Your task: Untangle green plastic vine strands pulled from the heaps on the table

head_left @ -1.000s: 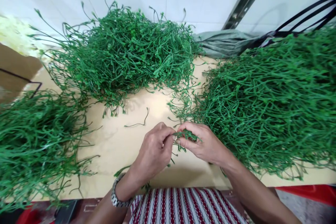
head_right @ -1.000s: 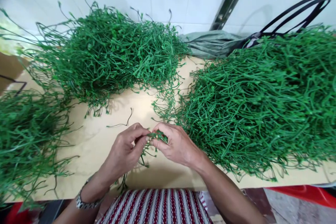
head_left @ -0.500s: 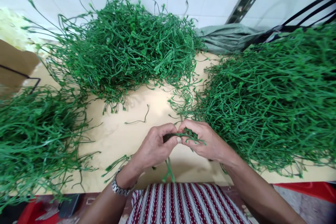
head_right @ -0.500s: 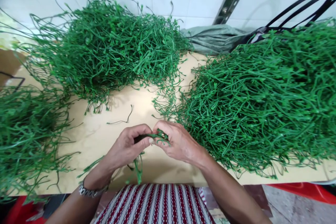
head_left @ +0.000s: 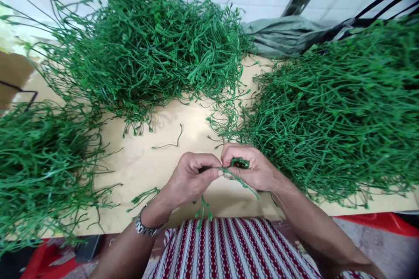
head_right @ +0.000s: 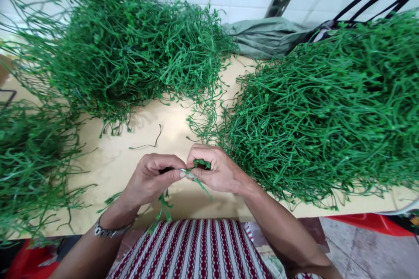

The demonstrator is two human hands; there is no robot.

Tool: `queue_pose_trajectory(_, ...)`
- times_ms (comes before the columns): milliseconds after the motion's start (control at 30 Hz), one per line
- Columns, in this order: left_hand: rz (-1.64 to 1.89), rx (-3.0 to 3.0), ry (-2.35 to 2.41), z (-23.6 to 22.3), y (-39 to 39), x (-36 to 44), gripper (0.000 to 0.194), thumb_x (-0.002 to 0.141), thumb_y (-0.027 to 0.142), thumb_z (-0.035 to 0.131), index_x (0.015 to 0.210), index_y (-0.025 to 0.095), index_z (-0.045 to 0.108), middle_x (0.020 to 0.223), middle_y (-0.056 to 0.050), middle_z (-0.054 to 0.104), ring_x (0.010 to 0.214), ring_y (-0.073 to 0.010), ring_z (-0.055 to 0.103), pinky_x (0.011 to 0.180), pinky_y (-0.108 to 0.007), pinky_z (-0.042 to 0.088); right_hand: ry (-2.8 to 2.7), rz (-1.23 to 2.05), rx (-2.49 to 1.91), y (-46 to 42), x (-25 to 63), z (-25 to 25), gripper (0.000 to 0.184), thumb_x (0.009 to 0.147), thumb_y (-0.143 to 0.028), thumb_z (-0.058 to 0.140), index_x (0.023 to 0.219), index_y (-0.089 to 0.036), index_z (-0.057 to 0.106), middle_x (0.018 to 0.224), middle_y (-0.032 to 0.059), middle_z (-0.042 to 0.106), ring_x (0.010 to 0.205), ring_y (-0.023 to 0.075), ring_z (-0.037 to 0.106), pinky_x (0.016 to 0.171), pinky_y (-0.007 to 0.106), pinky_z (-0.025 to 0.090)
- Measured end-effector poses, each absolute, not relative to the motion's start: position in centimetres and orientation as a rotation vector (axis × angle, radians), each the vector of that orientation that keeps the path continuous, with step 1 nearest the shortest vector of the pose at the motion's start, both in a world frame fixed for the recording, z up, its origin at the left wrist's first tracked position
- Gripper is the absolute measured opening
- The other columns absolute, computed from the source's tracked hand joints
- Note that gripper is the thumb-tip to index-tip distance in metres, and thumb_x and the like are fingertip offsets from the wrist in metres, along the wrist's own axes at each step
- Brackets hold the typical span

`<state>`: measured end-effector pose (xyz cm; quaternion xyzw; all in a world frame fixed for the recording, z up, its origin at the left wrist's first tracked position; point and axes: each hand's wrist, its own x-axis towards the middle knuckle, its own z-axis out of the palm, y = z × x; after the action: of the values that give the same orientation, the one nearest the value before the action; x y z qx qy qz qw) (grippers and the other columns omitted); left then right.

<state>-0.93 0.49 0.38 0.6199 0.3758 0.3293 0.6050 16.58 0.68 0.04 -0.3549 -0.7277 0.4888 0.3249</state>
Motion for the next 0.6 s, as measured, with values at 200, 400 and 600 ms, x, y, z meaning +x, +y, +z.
queue_pose_trajectory(200, 1.009, 1.584, 1.006, 0.5, -0.4, -0.2, 0.015, 0.076, 0.018, 0.056, 0.065, 0.011, 0.065, 0.054, -0.003, 0.061, 0.047, -0.0088, 0.049, 0.046, -0.02, 0.038, -1.658, 1.176, -0.937, -0.2, 16.0, -0.6, 0.02, 0.083, -0.033, 0.056, 0.07, -0.018, 0.053, 0.067, -0.0008, 0.05, 0.063, 0.0122, 0.047, 0.059, 0.025, 0.035)
queue_pose_trajectory(400, 1.151, 1.562, 1.151, 0.6, -1.1, 0.7, 0.013, 0.075, 0.02, 0.06, 0.065, 0.015, 0.066, 0.056, -0.002, 0.064, 0.047, -0.0094, 0.051, 0.045, -0.02, 0.04, -1.479, 1.155, -0.923, -0.9, 15.2, -0.9, 0.011, 0.079, -0.025, 0.061, 0.074, -0.019, 0.053, 0.07, -0.0006, 0.051, 0.067, 0.0132, 0.048, 0.061, 0.026, 0.037)
queue_pose_trajectory(600, 0.955, 1.428, 1.074, 0.8, -0.4, 0.1, 0.015, 0.076, 0.021, 0.057, 0.065, 0.012, 0.061, 0.054, 0.0, 0.055, 0.048, -0.0074, 0.043, 0.043, -0.018, 0.034, -1.525, 1.261, -0.946, -0.3, 15.8, -0.8, 0.013, 0.079, -0.029, 0.06, 0.075, -0.018, 0.053, 0.07, -0.0013, 0.051, 0.065, 0.0123, 0.047, 0.06, 0.025, 0.036)
